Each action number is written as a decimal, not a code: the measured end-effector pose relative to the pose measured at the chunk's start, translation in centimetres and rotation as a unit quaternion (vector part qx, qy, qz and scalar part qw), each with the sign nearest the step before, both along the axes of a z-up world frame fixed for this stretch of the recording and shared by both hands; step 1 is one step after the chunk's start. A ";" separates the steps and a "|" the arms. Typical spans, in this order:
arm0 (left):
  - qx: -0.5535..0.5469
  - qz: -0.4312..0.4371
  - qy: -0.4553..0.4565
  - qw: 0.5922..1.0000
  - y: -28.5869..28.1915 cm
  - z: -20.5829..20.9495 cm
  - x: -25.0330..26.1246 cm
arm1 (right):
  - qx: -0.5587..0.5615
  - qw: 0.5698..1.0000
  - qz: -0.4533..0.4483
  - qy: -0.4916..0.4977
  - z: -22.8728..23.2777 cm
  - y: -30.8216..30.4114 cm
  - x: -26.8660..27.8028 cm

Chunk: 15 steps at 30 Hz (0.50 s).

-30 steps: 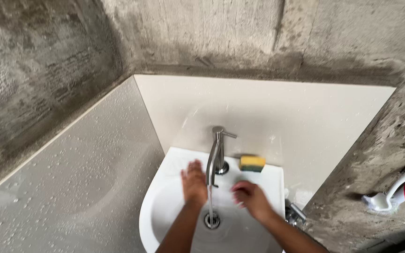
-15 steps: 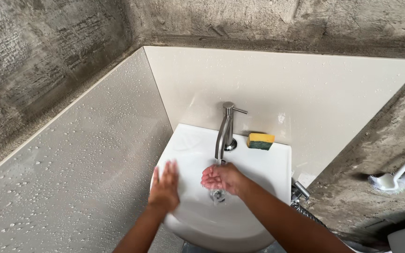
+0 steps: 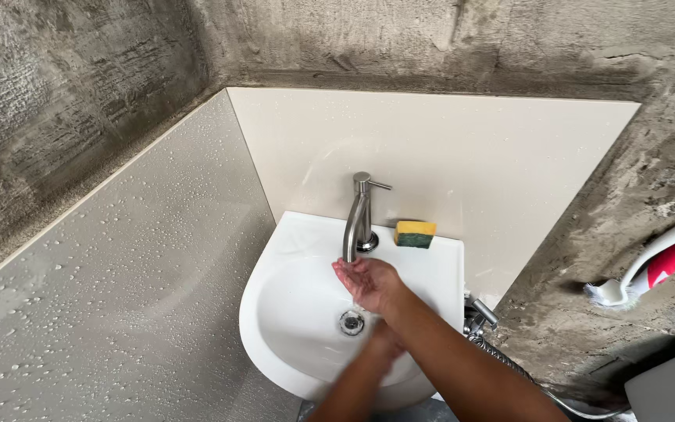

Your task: The person cleans a bathroom sink using a handheld shower head and a sponge. They rinse the sink basin, scrub the faucet and basin, then rinse and wipe the sink and surrounding wall. They also rinse and place toiletries back on the sink.

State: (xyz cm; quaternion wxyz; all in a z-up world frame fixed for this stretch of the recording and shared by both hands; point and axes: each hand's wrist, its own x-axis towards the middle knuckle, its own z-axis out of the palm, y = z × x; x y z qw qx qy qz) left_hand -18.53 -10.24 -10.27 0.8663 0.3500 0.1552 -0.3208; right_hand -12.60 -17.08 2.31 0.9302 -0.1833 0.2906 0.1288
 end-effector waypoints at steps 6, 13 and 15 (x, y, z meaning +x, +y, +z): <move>-0.135 0.163 0.025 0.977 3.4 1.3 6.5 | -0.079 0.996 0.037 0.009 -1.7 -0.7 -2.3; -0.142 0.193 0.063 0.969 2.0 3.1 6.9 | -0.157 0.983 0.075 -0.059 -3.1 -1.7 -1.9; -0.134 0.174 0.087 0.972 2.2 3.6 7.0 | -0.299 0.926 0.222 -0.064 -1.6 -3.1 -1.2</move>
